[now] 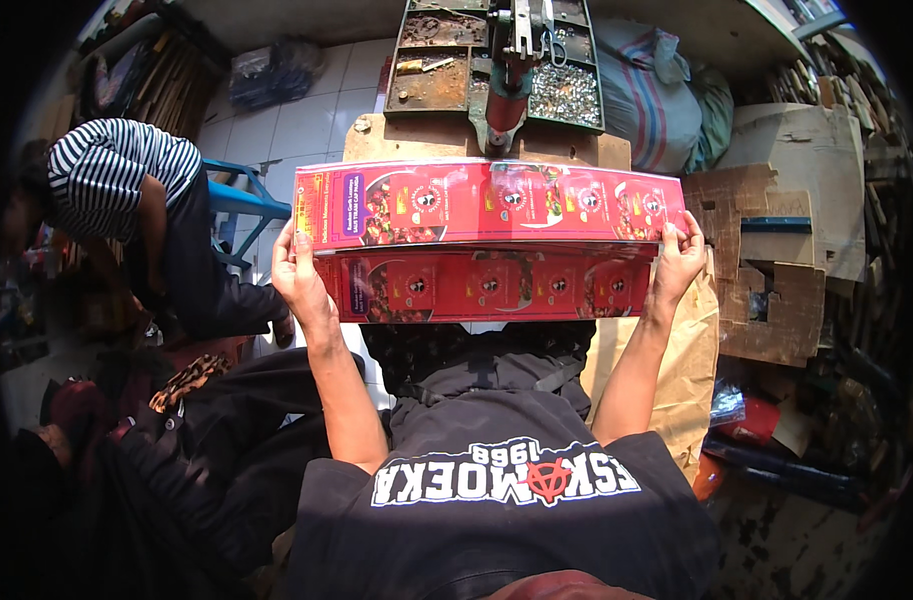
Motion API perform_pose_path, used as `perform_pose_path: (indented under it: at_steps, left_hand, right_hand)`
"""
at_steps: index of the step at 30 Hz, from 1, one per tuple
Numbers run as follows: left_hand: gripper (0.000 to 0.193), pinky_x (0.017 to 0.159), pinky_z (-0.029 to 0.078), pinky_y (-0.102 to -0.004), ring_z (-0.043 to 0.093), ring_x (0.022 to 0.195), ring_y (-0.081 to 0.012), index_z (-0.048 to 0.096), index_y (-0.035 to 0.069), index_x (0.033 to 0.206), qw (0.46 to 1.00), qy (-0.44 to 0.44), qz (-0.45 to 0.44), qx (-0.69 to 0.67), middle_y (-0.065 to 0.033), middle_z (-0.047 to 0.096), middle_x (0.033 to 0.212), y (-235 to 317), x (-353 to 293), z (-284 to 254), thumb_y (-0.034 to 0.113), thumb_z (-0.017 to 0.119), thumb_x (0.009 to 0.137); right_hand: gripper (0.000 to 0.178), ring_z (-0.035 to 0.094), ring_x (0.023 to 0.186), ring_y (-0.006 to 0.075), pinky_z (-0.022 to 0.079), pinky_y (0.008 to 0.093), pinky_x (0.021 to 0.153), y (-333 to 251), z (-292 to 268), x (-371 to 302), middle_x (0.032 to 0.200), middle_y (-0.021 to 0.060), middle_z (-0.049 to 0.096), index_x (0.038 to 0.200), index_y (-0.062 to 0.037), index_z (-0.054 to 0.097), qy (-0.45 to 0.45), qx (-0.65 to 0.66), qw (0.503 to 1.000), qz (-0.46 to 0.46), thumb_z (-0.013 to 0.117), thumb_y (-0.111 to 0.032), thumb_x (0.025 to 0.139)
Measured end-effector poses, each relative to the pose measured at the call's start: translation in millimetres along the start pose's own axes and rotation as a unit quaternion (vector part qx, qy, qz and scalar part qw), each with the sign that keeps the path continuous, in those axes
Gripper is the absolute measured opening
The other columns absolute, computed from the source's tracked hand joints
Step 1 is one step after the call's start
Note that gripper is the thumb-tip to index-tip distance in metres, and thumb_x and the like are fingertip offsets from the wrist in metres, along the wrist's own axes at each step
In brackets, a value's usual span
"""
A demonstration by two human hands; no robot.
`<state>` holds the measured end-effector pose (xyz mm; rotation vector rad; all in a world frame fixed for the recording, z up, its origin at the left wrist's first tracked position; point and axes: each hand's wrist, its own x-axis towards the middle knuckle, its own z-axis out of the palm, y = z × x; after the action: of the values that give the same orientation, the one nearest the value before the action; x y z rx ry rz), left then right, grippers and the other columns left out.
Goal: The person assembles cardboard product packaging by hand, folding the cardboard and inserting small metal components into pre-cut holes.
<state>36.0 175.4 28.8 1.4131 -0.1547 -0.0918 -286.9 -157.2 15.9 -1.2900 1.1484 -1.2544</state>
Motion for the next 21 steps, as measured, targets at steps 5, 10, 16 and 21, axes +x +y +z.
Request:
perform_pose_path:
  at_steps: [5,10,16,21]
  left_hand:
    - [0.039,0.081,0.044,-0.0315,0.056,0.092,-0.0180,0.063,0.002,0.121,0.933,0.046,0.107,0.340,-0.0093,0.061,0.105,-24,19,-14,0.017,0.072,0.086]
    - [0.068,0.104,0.037,-0.0424,0.044,0.124,-0.0334,0.054,0.007,0.133,0.842,-0.082,0.246,0.473,-0.0198,0.046,0.135,-8,0,6,0.034,0.081,0.076]
    - [0.088,0.113,0.016,-0.0604,0.026,0.141,-0.0372,0.048,0.018,0.141,0.765,-0.138,0.179,0.603,-0.0189,0.029,0.151,-18,-7,7,0.057,0.078,0.067]
    - [0.088,0.114,0.015,-0.0597,0.024,0.142,-0.0379,0.045,0.019,0.143,0.762,-0.131,0.179,0.608,-0.0195,0.026,0.153,-21,-2,3,0.057,0.076,0.070]
  right_hand:
    - [0.034,0.055,0.079,0.0105,0.046,0.0262,0.078,39,-4,10,0.086,0.0024,0.061,0.119,-0.0017,0.062,0.057,-0.087,0.992,-0.071,0.065,-0.001,0.085]
    - [0.035,0.054,0.079,0.0098,0.045,0.0263,0.081,50,-6,0,0.083,0.0016,0.060,0.120,-0.0016,0.061,0.056,-0.084,0.994,-0.049,0.066,-0.001,0.085]
    - [0.037,0.054,0.076,0.0081,0.046,0.0235,0.074,51,-6,-4,0.081,0.0003,0.060,0.122,0.0001,0.059,0.049,-0.059,0.996,-0.050,0.067,0.000,0.086]
    - [0.036,0.056,0.078,0.0063,0.046,0.0205,0.070,53,-19,15,0.083,0.0017,0.062,0.123,0.0023,0.054,0.075,0.050,0.995,-0.049,0.064,0.001,0.088]
